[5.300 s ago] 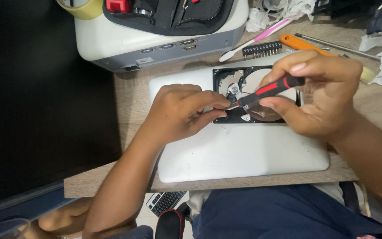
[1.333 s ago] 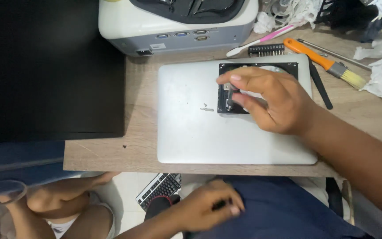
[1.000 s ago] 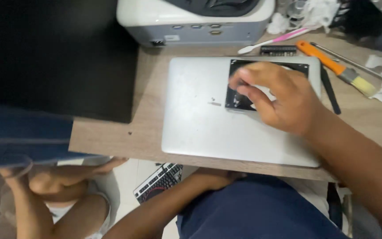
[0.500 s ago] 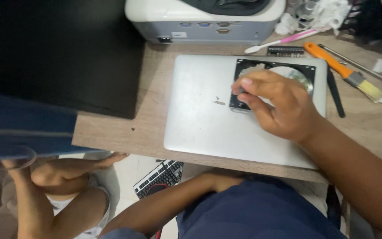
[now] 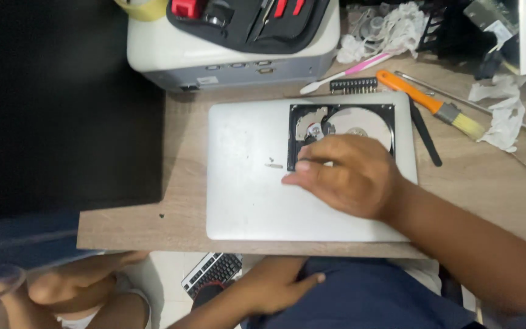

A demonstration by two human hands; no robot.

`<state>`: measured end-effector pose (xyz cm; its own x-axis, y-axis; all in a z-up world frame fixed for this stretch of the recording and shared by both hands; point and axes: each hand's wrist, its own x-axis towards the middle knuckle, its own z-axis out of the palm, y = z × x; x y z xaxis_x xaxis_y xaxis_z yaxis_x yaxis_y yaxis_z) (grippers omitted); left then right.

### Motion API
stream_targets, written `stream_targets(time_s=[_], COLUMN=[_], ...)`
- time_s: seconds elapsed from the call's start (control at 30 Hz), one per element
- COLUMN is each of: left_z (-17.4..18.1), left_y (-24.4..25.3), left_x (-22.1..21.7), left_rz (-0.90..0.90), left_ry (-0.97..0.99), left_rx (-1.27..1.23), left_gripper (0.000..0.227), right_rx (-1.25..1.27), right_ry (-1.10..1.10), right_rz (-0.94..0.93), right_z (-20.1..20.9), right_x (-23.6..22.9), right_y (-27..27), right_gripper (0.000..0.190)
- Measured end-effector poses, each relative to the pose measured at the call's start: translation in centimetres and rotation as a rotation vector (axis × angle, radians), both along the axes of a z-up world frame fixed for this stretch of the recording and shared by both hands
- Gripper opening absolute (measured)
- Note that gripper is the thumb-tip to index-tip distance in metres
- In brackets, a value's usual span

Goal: The person uses a screwdriver to remove screws from the casing of a hard drive placed on a white surface. They carefully unscrew multiple fasteners, lift the top cover to expose the internal platters, and continue to manipulate the drive components.

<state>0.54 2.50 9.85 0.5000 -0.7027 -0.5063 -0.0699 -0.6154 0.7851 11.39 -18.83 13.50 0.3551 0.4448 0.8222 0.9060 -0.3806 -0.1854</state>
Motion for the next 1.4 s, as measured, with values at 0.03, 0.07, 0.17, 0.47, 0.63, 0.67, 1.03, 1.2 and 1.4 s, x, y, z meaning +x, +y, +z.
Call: stream_targets(time_s=[0.03,0.07,0.17,0.47,0.63,0.67,1.03,1.2,1.4], left_z=[2.1,4.2,7.0,10.0,8.3,8.3,5.9,5.9,6.5], left_y=[0.4,0.9,2.8,2.4,1.3,1.2,-0.3,-0.6,-1.5], left_x=[0.6,1.3,2.7,11.0,15.2,15.8,19.0,17.9,13.8], left_rz=[-0.005,-0.042,-0.171,-0.026,-0.043,-0.018,-0.099,-0.046,0.021], left_ry=[-0.004,0.045,0.025,-0.808,-1.002,-0.971,-0.800,-0.841,-0.867], left_rx=[-0.001,0.007,-0.152,-0.140,-0.071,-0.104,-0.282,-0.325,-0.343], left_gripper=[0.063,0.065,0.047,0.058,0.083,0.093,0.114,0.110,0.099], right_rx=[-0.001,-0.030,-0.051,-0.082,-0.035,-0.044,-0.019,-0.050,-0.161], right_ry=[-0.004,0.091,0.134,0.071,-0.021,0.015,0.221,0.278,0.785], right_rz=[-0.005,0.021,0.054,0.064,-0.088,-0.036,0.054,0.066,0.046], right_z=[0.8,1.5,2.4,2.5,1.4,1.5,1.5,2.7,3.0], right_x=[-0.3,-0.6,-0.9,-0.9,-0.1,-0.1,0.3,-0.3,-4.8], right_y=[0.0,0.1,0.5,0.4,-0.6,-0.7,-0.9,-1.7,-3.7], right_gripper=[0.065,0.062,0.043,0.043,0.058,0.055,0.054,0.055,0.043])
